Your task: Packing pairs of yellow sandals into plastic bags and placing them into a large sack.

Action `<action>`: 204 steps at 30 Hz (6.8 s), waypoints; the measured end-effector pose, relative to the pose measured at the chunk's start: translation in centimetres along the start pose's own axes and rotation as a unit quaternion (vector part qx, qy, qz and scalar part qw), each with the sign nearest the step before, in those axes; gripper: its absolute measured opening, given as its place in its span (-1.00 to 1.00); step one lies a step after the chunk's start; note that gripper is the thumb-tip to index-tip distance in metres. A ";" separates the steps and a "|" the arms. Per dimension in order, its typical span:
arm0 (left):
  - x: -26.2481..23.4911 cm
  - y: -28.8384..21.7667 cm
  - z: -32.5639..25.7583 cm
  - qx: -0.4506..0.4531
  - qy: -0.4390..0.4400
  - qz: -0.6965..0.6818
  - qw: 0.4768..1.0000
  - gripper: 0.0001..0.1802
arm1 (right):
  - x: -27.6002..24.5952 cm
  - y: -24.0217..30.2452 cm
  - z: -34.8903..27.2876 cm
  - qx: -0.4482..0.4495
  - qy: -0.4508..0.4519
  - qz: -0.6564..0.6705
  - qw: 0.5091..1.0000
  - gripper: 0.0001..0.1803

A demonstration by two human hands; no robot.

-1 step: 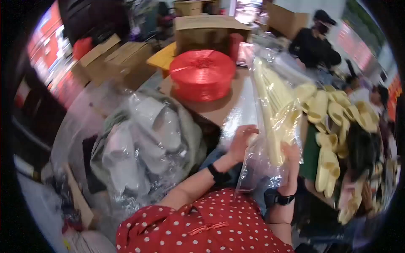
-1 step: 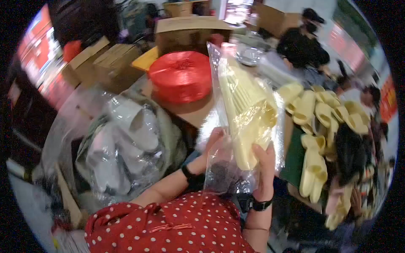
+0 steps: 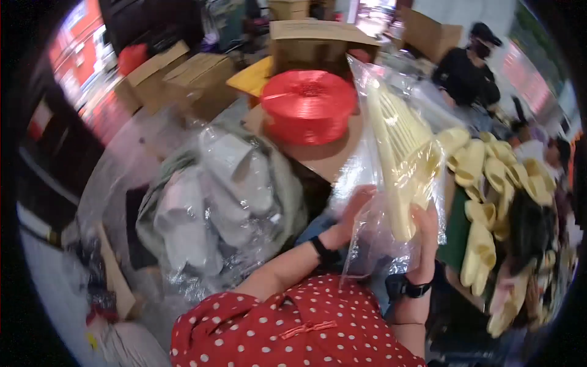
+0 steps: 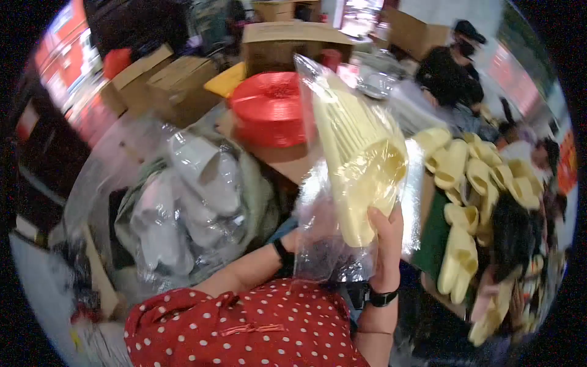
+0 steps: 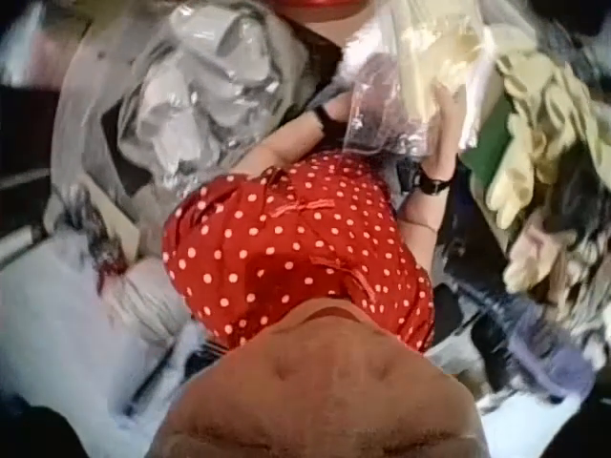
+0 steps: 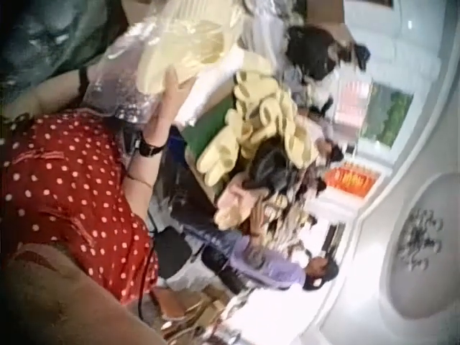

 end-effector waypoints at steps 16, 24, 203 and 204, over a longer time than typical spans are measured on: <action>0.5 7.0 -3.0 -0.012 0.070 0.410 0.910 -0.57 | 32.8 -21.9 2.8 -0.270 0.218 -0.589 0.730 0.08; 0.6 7.4 -3.2 -0.029 0.057 0.420 0.905 -0.58 | 30.7 -18.1 5.0 -0.215 0.174 -0.647 0.710 0.01; -1.8 -2.9 -3.1 0.085 0.191 0.205 0.956 -0.82 | -15.4 -1.0 -8.4 -0.221 -0.191 -0.558 0.776 -0.87; -3.0 -2.2 -3.0 0.047 0.131 0.175 0.975 -0.84 | -15.7 -0.7 -8.3 -0.231 -0.197 -0.530 0.791 -0.91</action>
Point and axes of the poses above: each hand's wrist, its own z-axis towards the middle knuckle, its own x-axis out of the palm, y = z × x, the point moved 10 cm from there along z, towards the middle knuckle, and after that the axes turned 15 degrees about x, right-handed, at the moved point
